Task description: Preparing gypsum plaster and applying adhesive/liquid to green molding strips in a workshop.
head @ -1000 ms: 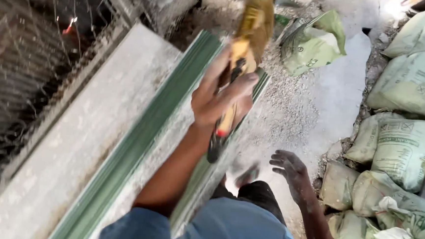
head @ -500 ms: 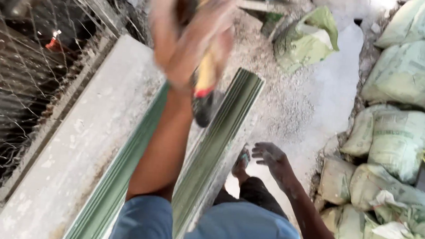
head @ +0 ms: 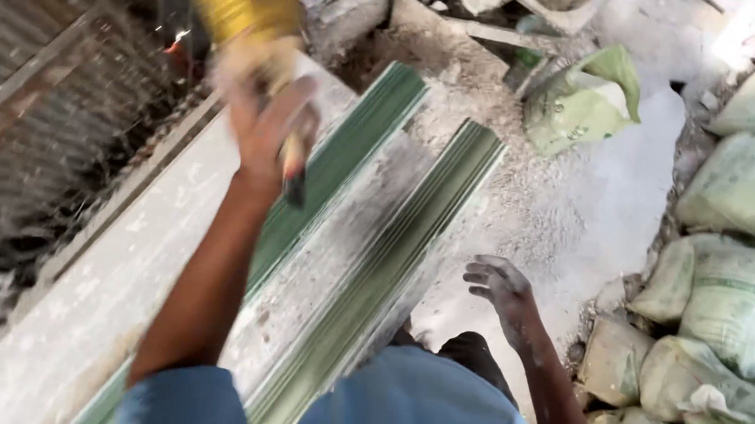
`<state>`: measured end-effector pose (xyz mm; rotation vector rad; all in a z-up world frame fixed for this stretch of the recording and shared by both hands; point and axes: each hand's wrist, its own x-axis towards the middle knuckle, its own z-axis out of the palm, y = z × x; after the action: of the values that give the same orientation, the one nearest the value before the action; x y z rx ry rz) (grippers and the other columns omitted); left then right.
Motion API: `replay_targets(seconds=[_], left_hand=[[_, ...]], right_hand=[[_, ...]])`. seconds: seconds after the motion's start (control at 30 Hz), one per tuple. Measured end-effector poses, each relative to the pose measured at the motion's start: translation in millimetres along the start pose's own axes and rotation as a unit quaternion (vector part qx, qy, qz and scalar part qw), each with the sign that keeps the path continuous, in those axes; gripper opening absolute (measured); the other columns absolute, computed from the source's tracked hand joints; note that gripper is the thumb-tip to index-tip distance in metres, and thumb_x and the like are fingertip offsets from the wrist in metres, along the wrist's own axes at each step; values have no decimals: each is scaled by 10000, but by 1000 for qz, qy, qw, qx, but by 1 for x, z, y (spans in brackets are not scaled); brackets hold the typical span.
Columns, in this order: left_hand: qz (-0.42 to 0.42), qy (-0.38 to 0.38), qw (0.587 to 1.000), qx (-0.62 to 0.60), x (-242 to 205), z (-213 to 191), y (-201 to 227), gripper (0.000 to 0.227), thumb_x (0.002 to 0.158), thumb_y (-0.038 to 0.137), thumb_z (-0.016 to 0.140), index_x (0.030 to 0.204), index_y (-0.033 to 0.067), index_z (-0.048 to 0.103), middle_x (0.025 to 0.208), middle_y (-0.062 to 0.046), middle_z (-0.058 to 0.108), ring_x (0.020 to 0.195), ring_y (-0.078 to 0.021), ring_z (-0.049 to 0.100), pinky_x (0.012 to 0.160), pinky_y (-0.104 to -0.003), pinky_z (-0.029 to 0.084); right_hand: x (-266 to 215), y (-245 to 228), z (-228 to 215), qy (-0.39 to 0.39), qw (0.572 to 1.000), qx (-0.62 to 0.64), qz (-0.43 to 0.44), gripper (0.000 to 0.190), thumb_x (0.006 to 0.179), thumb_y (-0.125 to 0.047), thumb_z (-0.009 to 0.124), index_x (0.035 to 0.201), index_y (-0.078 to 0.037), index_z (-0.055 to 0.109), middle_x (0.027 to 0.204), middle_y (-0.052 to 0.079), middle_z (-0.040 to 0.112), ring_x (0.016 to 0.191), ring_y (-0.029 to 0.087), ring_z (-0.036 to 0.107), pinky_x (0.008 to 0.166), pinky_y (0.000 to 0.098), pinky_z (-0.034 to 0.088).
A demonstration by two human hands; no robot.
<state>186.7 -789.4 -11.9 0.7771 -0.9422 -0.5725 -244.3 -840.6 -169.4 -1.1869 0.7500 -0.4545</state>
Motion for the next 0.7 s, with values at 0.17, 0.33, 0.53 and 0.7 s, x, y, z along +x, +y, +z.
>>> replay_targets(seconds=[0.17,0.33,0.53,0.7], left_hand=[[286,-73,768,569,-57,-12,90,228,1011,18,702,1234,58,684,1150,-133,724,942,-172,735,722,-265,587],[-10,37,973,230,-157,-48,131,250,1011,67,709,1248,-8,681,1044,-81,731,814,-123,684,642,-231,531],[170,-23,857,487,-242,-37,254,255,949,31,726,1194,19,660,1101,-140,729,928,-213,719,777,-307,583],[180,129,895,386,-331,-82,287,362,829,38,749,1178,75,663,1203,-111,673,1102,-203,692,950,-363,591]], right_hand=[[-28,23,17,1,998,26,-48,413,1056,-225,529,1377,36,541,1244,216,667,1131,314,677,962,451,551],[-85,45,44,4,1000,-5,-4,408,1023,-206,532,1343,48,529,1260,210,650,1113,330,682,934,459,567],[-162,102,97,-21,998,-39,-39,425,1012,-226,531,1325,61,547,1284,200,634,1070,330,706,903,450,576],[-225,118,157,-6,999,-20,24,420,1017,-200,536,1331,78,556,1223,237,659,1073,343,701,901,461,561]])
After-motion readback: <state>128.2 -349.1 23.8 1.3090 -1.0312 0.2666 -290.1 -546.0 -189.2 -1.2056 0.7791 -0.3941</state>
